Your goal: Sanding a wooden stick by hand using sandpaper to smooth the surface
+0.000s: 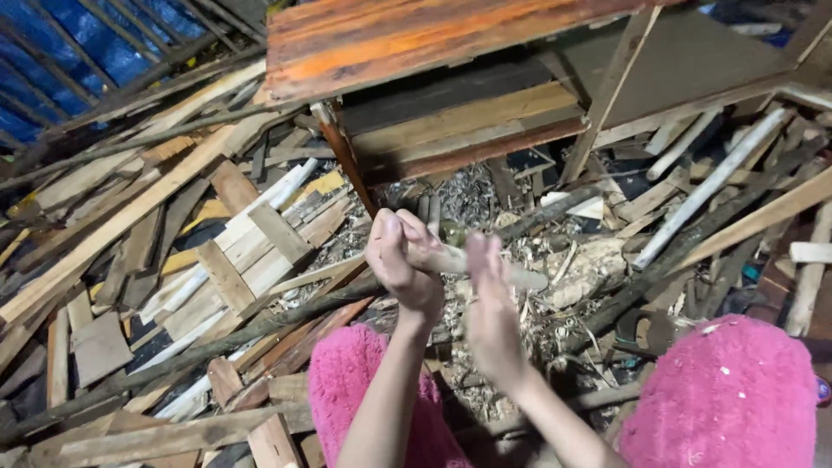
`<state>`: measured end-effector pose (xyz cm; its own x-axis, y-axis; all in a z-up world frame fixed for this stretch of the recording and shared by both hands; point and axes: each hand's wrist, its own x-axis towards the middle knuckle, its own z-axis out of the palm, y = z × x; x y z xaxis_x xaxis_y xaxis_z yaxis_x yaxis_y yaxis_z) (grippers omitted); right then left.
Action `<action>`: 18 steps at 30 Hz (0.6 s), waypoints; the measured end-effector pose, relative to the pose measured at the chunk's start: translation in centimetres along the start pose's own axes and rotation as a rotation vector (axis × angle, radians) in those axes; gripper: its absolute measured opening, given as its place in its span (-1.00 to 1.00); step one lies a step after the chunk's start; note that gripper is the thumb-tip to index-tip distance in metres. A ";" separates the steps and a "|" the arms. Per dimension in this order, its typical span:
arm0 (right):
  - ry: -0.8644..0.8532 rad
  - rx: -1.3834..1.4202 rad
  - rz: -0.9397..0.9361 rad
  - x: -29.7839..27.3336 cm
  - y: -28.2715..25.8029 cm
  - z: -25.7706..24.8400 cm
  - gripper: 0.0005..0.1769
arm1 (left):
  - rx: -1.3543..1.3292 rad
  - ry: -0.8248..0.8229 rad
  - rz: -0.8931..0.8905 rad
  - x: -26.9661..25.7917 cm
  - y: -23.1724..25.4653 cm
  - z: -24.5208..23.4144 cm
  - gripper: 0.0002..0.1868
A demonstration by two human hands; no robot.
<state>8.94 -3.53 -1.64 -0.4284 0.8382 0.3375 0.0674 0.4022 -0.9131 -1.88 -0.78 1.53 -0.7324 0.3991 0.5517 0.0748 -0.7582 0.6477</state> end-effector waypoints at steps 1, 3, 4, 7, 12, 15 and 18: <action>0.030 0.040 -0.271 -0.4 -1.8 0.4 -0.16 | 0.026 -0.005 0.001 -0.4 0.5 0.3 -0.63; 0.072 -0.039 -0.286 -1.1 -0.6 1.1 -0.23 | -0.025 0.001 -0.028 -1.3 -0.1 -0.2 -0.62; 0.125 -0.114 -0.327 -1.0 -0.2 1.7 -0.28 | -0.086 -0.006 -0.033 -1.1 -0.3 -0.3 -0.60; 0.226 -0.310 -0.208 -0.2 10.6 1.7 -0.34 | -0.090 0.020 -0.005 -1.0 -0.8 -1.0 -0.61; 0.054 -0.063 0.305 -0.6 6.7 -1.0 -0.34 | -0.090 -0.001 0.029 -1.0 -0.2 -1.2 -0.58; 0.129 -0.012 -0.007 -2.3 2.4 0.0 -0.43 | -0.150 -0.086 0.005 -1.8 0.1 -0.3 -0.56; 0.162 -0.518 -0.449 -2.7 8.2 0.7 -0.45 | -0.155 -0.175 0.008 -2.0 -0.1 -0.8 -0.54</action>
<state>10.03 -2.72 -10.20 -0.3781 0.5783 0.7229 0.3537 0.8119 -0.4645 -0.96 -1.87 -0.04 -0.6028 0.4659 0.6478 -0.0345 -0.8263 0.5622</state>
